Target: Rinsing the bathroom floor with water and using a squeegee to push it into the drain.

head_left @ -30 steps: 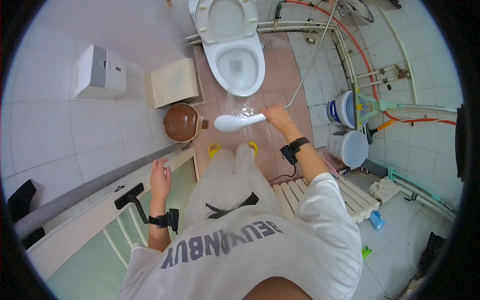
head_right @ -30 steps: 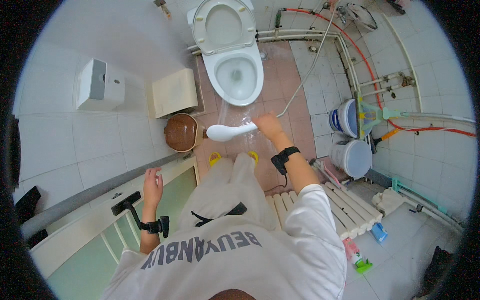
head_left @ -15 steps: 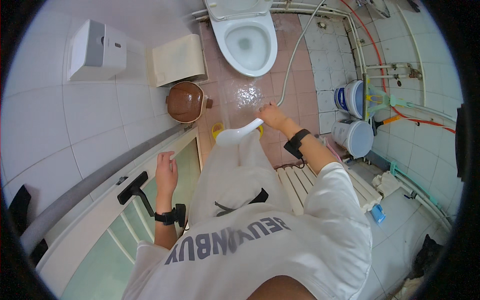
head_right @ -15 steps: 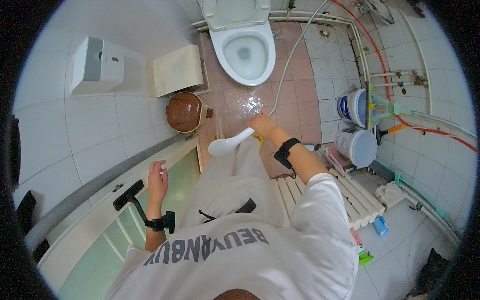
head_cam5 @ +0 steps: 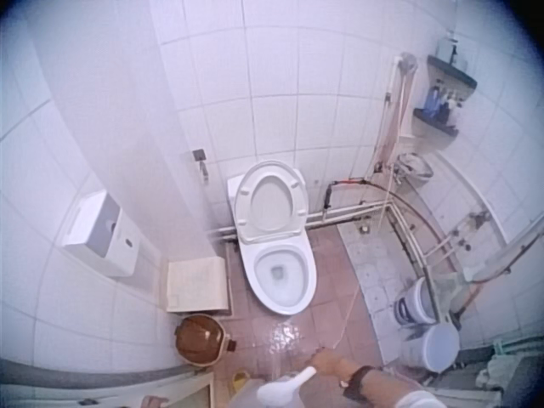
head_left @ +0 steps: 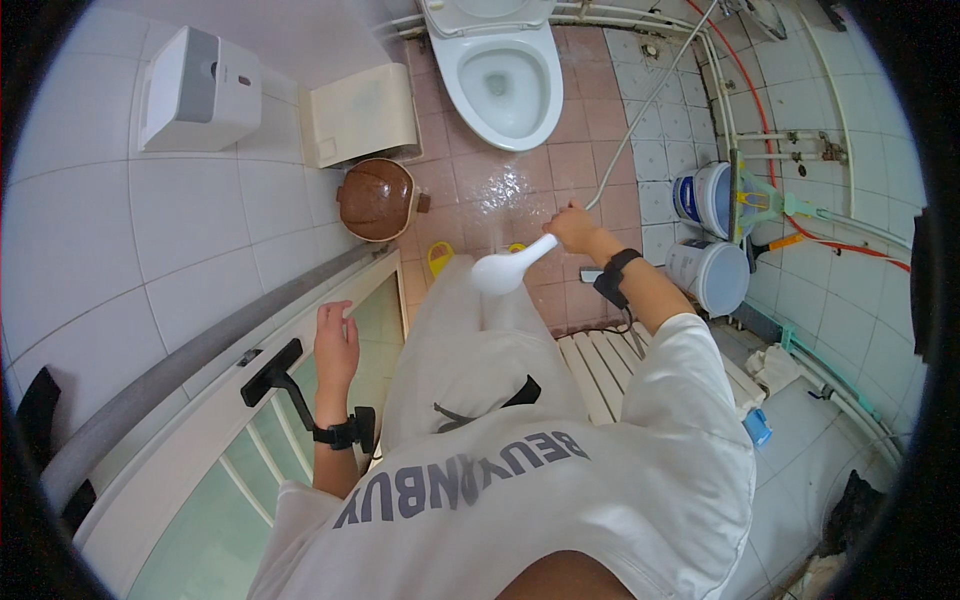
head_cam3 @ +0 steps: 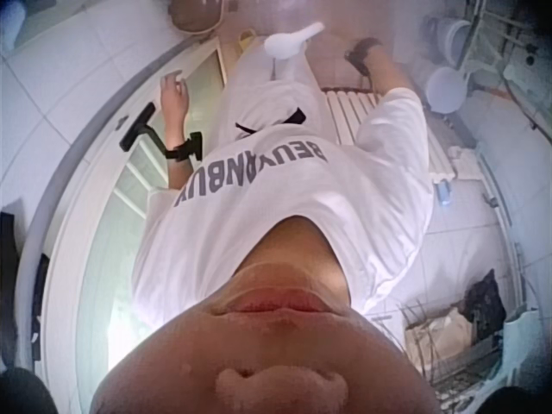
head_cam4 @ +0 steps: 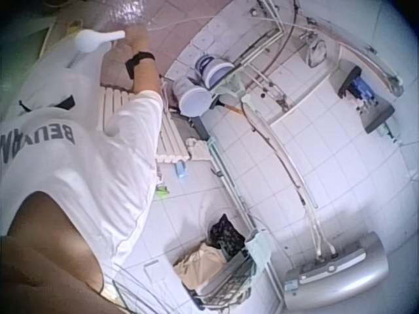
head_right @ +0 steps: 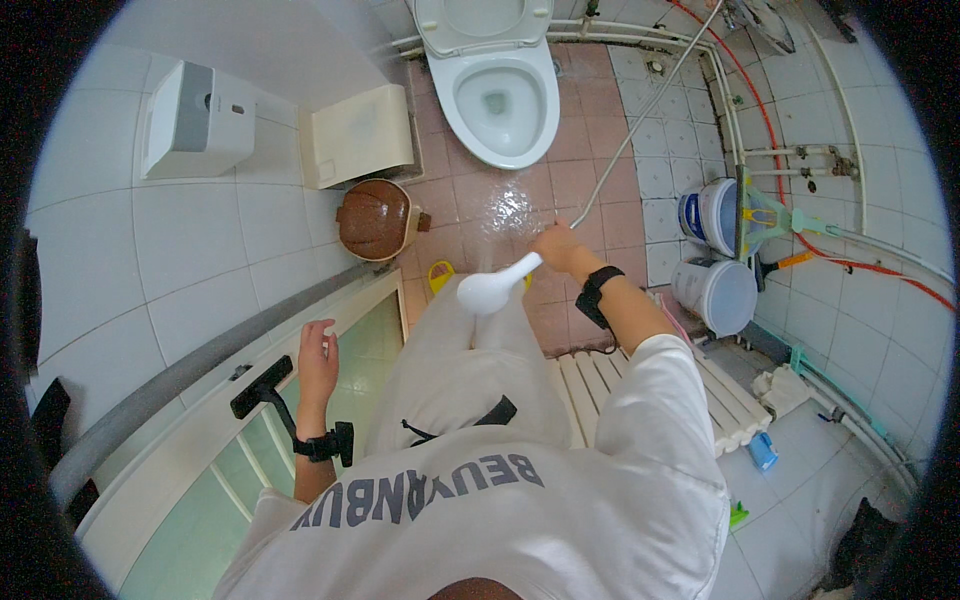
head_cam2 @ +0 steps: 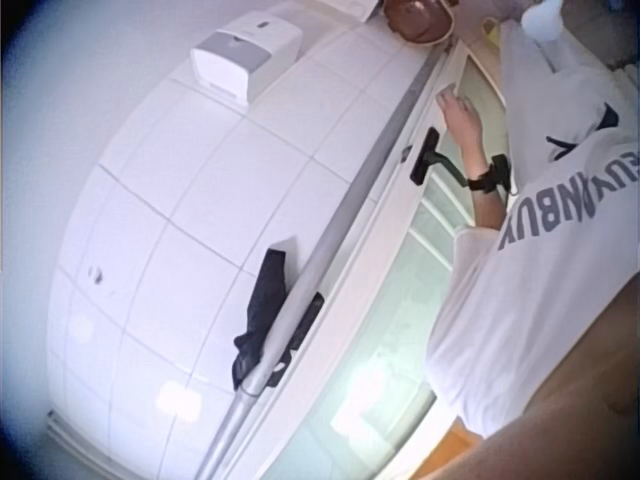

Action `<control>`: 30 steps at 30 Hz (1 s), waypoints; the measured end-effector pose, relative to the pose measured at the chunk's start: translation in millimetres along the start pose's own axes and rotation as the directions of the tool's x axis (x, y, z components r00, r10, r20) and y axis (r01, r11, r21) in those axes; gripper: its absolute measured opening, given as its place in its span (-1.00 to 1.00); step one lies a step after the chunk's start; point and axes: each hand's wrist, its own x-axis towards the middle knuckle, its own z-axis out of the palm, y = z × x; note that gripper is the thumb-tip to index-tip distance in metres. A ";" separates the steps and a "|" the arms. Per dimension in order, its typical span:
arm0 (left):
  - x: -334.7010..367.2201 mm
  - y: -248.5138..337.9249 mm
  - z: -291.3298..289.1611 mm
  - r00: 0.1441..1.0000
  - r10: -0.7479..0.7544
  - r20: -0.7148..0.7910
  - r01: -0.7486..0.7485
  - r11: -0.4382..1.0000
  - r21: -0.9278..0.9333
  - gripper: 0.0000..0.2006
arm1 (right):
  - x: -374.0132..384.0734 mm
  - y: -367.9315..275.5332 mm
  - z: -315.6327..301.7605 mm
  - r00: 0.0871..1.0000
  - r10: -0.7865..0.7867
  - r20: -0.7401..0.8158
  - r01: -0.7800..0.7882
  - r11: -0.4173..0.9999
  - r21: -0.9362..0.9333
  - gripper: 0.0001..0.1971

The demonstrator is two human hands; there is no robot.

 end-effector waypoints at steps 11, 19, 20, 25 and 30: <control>2.1 -3.2 1.4 0.996 0.082 -0.019 -0.081 0.996 0.036 -0.78 | -45.9 49.4 7.5 0.985 0.170 -0.021 -0.171 0.985 -0.031 -0.80; 4.6 6.6 -0.8 0.998 0.062 -0.013 -0.062 0.998 0.023 -0.77 | -64.0 52.1 -10.7 0.973 0.219 -0.078 -0.224 0.973 -0.057 -0.82; 4.9 7.2 -1.2 0.998 0.060 -0.013 -0.060 0.998 0.020 -0.77 | -64.2 48.0 -15.0 0.983 0.161 -0.084 -0.162 0.987 -0.014 -0.82; 6.6 11.5 -1.0 0.999 0.053 -0.004 -0.053 0.998 0.035 -0.77 | -54.6 25.1 -20.3 0.994 0.066 -0.089 -0.062 0.997 0.047 -0.81; 5.1 4.4 1.1 0.999 0.048 -0.018 -0.047 0.999 0.014 -0.77 | -51.7 31.3 -5.2 0.994 0.019 -0.111 -0.025 0.998 -0.055 -0.83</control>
